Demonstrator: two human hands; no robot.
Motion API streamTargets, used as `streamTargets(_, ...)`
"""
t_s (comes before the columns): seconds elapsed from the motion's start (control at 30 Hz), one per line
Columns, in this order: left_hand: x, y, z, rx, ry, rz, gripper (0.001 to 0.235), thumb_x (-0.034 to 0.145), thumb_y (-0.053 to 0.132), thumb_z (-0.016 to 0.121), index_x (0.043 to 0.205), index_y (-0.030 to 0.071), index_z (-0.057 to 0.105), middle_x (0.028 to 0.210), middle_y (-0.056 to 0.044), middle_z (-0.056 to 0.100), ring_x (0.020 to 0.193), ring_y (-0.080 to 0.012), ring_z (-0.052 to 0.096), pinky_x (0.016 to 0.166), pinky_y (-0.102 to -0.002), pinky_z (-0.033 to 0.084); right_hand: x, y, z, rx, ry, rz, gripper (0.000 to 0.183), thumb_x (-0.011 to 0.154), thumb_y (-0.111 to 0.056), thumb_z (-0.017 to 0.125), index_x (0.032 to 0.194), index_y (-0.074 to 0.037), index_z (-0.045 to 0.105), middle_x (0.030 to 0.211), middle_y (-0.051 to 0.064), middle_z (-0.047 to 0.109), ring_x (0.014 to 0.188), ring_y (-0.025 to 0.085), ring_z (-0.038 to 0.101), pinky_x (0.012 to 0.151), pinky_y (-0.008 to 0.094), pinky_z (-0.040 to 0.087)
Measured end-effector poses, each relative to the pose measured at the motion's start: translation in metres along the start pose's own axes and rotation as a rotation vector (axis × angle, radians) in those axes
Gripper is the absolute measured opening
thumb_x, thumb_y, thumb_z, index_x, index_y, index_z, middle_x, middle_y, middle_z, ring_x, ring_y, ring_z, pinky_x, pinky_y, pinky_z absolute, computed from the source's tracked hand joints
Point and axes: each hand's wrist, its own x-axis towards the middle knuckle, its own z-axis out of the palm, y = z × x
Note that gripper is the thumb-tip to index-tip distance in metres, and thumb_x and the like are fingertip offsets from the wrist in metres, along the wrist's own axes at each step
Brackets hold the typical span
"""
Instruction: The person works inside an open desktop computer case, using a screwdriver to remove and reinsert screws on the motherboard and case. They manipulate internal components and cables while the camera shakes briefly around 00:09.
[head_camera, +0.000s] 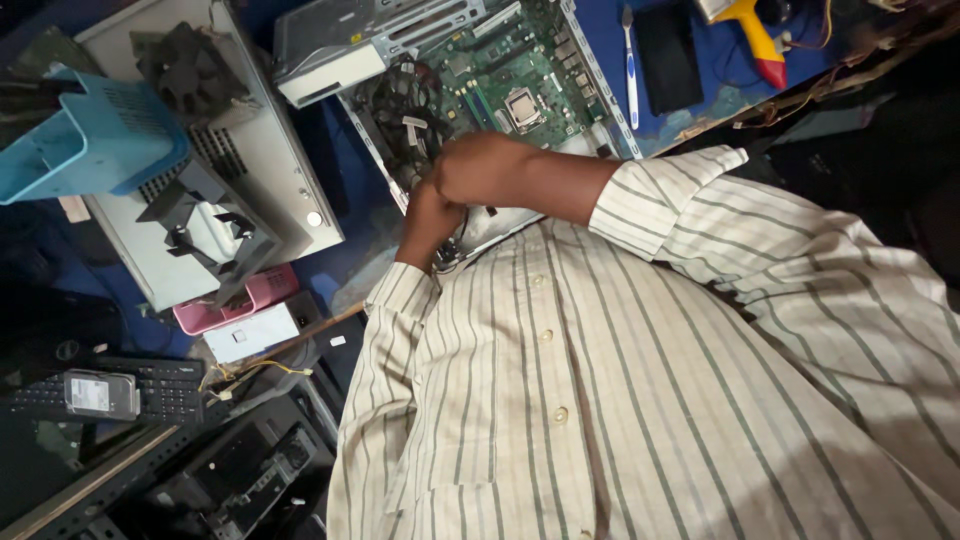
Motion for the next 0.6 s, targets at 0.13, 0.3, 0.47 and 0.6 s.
streamTargets(0.13,0.000,0.000,-0.002,0.073,0.011,0.076,0.032,0.086,0.006,0.071,0.118,0.005,0.067,0.114,-0.020,0.073,0.107,-0.0418,0.068,0.089,-0.045,0.055,-0.006,-0.002,-0.016,-0.056,-0.068,-0.070,0.016,0.083,-0.019,0.068,0.089,-0.008,0.078,0.095,0.019,0.074,0.087,0.039,0.073,0.076,0.049,0.058)
streamTargets(0.3,-0.006,0.025,-0.002,0.112,0.127,0.053,0.043,0.082,0.013,0.077,0.122,0.007,0.062,0.110,-0.021,0.069,0.101,-0.0420,0.067,0.085,-0.047,0.053,-0.015,-0.006,-0.035,0.009,-0.050,0.040,0.023,0.078,-0.023,0.072,0.094,-0.007,0.077,0.091,0.017,0.075,0.086,0.038,0.072,0.075,0.048,0.058)
streamTargets(0.47,-0.002,0.052,-0.003,0.064,0.170,-0.137,0.047,0.083,0.015,0.074,0.129,0.011,0.063,0.110,-0.017,0.070,0.100,-0.0361,0.071,0.084,-0.044,0.056,-0.016,-0.013,-0.022,0.045,-0.081,0.150,0.031,0.087,-0.035,0.071,0.093,-0.005,0.075,0.090,0.018,0.074,0.084,0.038,0.073,0.074,0.048,0.058)
streamTargets(0.6,-0.002,0.055,-0.004,0.151,0.147,-0.023,0.044,0.078,0.014,0.082,0.119,0.008,0.068,0.110,-0.019,0.071,0.102,-0.0402,0.068,0.085,-0.045,0.055,-0.012,-0.014,-0.003,0.034,-0.018,0.169,0.023,0.087,-0.025,0.066,0.098,-0.006,0.075,0.101,0.017,0.074,0.089,0.036,0.073,0.077,0.048,0.058)
